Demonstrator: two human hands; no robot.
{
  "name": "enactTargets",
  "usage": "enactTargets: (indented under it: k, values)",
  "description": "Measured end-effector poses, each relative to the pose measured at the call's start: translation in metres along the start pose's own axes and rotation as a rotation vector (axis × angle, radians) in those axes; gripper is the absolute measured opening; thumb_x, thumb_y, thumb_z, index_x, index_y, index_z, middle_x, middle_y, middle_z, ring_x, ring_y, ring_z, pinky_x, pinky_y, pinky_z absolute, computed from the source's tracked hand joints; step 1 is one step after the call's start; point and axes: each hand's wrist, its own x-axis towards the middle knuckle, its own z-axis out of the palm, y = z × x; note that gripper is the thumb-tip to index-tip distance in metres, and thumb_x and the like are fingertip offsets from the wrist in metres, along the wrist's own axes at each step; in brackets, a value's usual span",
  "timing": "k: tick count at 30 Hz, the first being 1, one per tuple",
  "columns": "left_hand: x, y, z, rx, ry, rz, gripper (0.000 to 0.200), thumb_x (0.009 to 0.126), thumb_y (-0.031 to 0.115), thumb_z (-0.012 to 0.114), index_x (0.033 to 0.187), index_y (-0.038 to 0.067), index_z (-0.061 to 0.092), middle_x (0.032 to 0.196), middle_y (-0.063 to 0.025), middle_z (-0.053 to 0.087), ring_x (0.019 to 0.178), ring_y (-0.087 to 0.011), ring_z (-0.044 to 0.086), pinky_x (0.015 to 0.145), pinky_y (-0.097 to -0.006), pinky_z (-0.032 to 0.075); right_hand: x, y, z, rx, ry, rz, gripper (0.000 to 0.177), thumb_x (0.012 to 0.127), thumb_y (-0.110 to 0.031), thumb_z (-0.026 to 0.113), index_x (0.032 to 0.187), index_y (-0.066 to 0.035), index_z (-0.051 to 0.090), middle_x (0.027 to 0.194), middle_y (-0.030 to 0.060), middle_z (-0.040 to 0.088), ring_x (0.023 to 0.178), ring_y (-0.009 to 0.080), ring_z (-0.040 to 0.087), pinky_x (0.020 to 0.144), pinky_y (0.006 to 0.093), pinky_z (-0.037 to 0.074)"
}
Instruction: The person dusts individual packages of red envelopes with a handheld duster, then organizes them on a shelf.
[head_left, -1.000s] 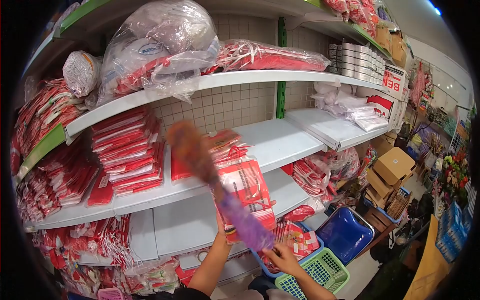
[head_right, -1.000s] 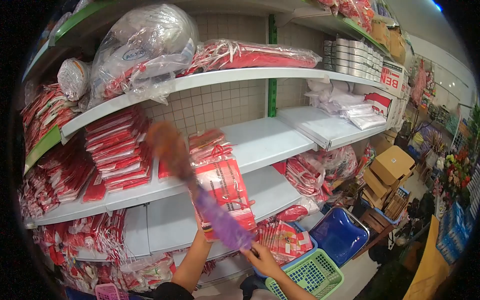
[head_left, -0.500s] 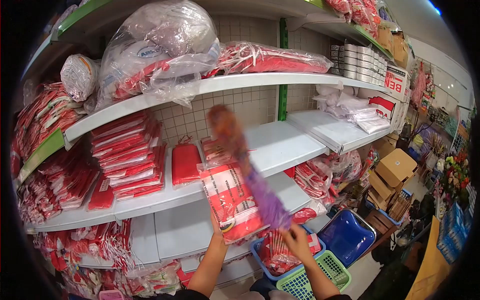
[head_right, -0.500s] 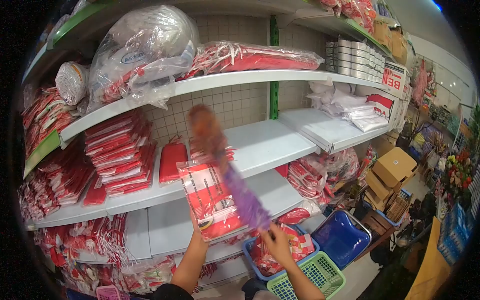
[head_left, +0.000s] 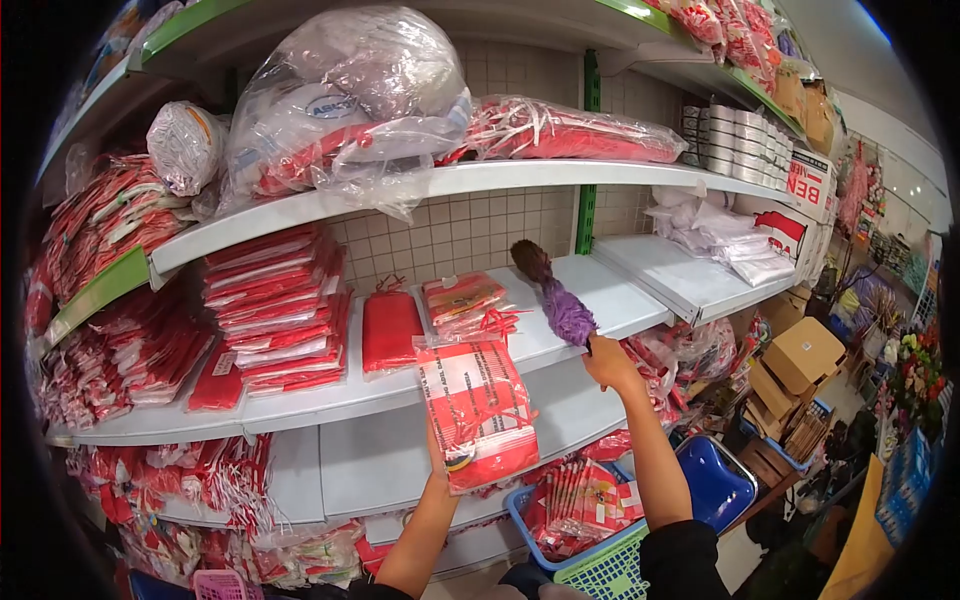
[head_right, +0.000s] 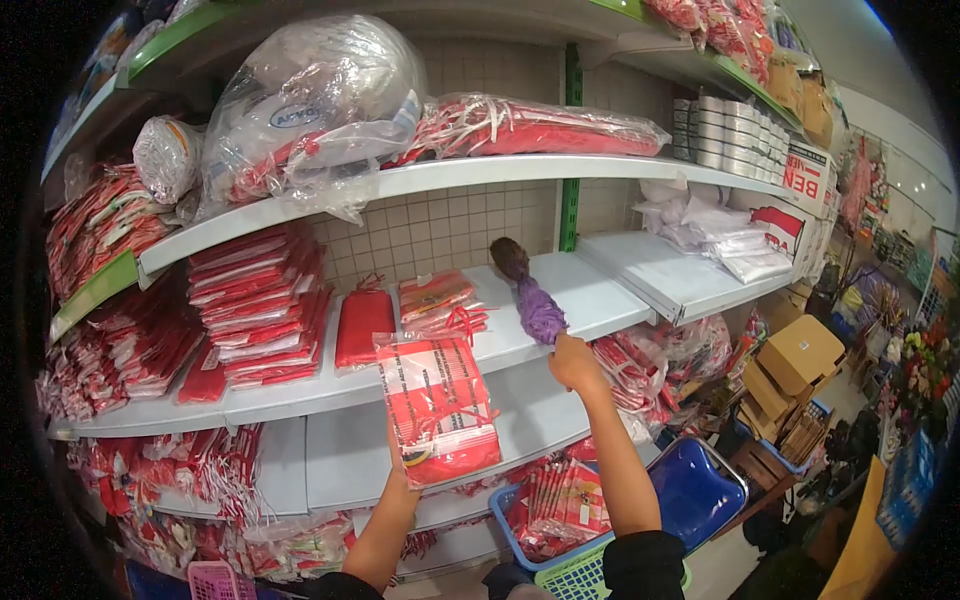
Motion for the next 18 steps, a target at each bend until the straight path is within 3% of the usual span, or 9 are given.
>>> enactTargets:
  k: [2,5,7,9,11,14,15,18]
  values:
    - [-0.002,0.005,0.009,-0.023,-0.054,-0.019,0.067,0.087,0.056,0.036,0.13,0.005,0.04,0.126,-0.0169,0.048,0.112,-0.0335,0.049,0.098,-0.0522,0.036,0.005,0.008,0.02,-0.238,0.233,-0.041,0.045,0.079,-0.018,0.057,0.113,0.008,0.046,0.101,0.0271,0.055,0.093,0.0418,0.056,0.078,0.0489,0.044]
    - [-0.002,0.012,0.022,-0.046,-0.106,-0.039,0.068,0.087,0.057,0.035,0.13,0.005,0.04,0.125,-0.0169,0.049,0.111,-0.0331,0.05,0.097,-0.0518,0.037,-0.042,-0.036,0.011,-0.278,0.545,-0.347,0.052,0.079,-0.03,0.062,0.119,0.001,0.047,0.115,0.0238,0.047,0.11,0.0404,0.046,0.089,0.0492,0.038]
    - [-0.001,0.017,0.029,-0.054,-0.127,-0.038,0.069,0.087,0.058,0.034,0.13,0.005,0.04,0.125,-0.0169,0.049,0.111,-0.0329,0.05,0.096,-0.0516,0.038,-0.071,-0.051,0.018,0.097,0.404,-0.73,0.061,0.076,-0.037,0.066,0.126,-0.008,0.045,0.121,0.0231,0.043,0.119,0.0375,0.036,0.098,0.0484,0.03]
    - [0.003,0.022,0.037,-0.049,-0.161,-0.04,0.069,0.087,0.058,0.033,0.131,0.005,0.039,0.124,-0.0169,0.05,0.11,-0.0326,0.051,0.096,-0.0514,0.038,-0.115,-0.076,0.025,0.145,0.193,-0.883,0.071,0.072,-0.04,0.07,0.131,-0.012,0.042,0.126,0.022,0.038,0.12,0.0377,0.037,0.099,0.044,0.031]
    - [0.007,0.026,0.05,-0.013,-0.267,-0.064,0.074,0.088,0.061,0.027,0.133,0.004,0.036,0.125,-0.0175,0.049,0.11,-0.0308,0.052,0.095,-0.0486,0.04,-0.142,-0.093,0.038,0.242,0.161,-0.951,0.077,0.068,-0.037,0.075,0.132,-0.012,0.04,0.132,0.0222,0.033,0.12,0.0386,0.037,0.1,0.0433,0.033]
    - [0.007,0.026,0.057,0.31,-0.061,-0.037,0.075,0.089,0.061,0.024,0.135,0.004,0.032,0.128,-0.0188,0.046,0.111,-0.0302,0.051,0.096,-0.0457,0.04,-0.15,-0.093,0.071,0.396,0.165,-0.82,0.078,0.066,-0.029,0.078,0.132,-0.013,0.041,0.137,0.0225,0.027,0.12,0.0396,0.039,0.096,0.0423,0.038]
    - [0.01,0.027,0.056,0.438,0.013,-0.135,0.074,0.09,0.06,0.023,0.14,0.005,0.024,0.137,-0.0164,0.036,0.12,-0.0286,0.042,0.103,-0.0409,0.031,-0.148,-0.095,0.074,0.46,0.237,-0.806,0.07,0.071,-0.015,0.071,0.133,-0.01,0.038,0.134,0.026,0.034,0.123,0.0413,0.038,0.095,0.0415,0.04]
    - [0.017,0.031,0.076,0.54,-0.108,0.136,0.07,0.091,0.058,0.023,0.143,0.01,0.019,0.143,-0.0116,0.026,0.124,-0.0247,0.034,0.107,-0.0393,0.021,-0.132,-0.08,0.084,0.607,0.278,-0.848,0.063,0.074,-0.005,0.063,0.132,-0.002,0.038,0.127,0.0259,0.043,0.116,0.0377,0.046,0.093,0.0386,0.041]
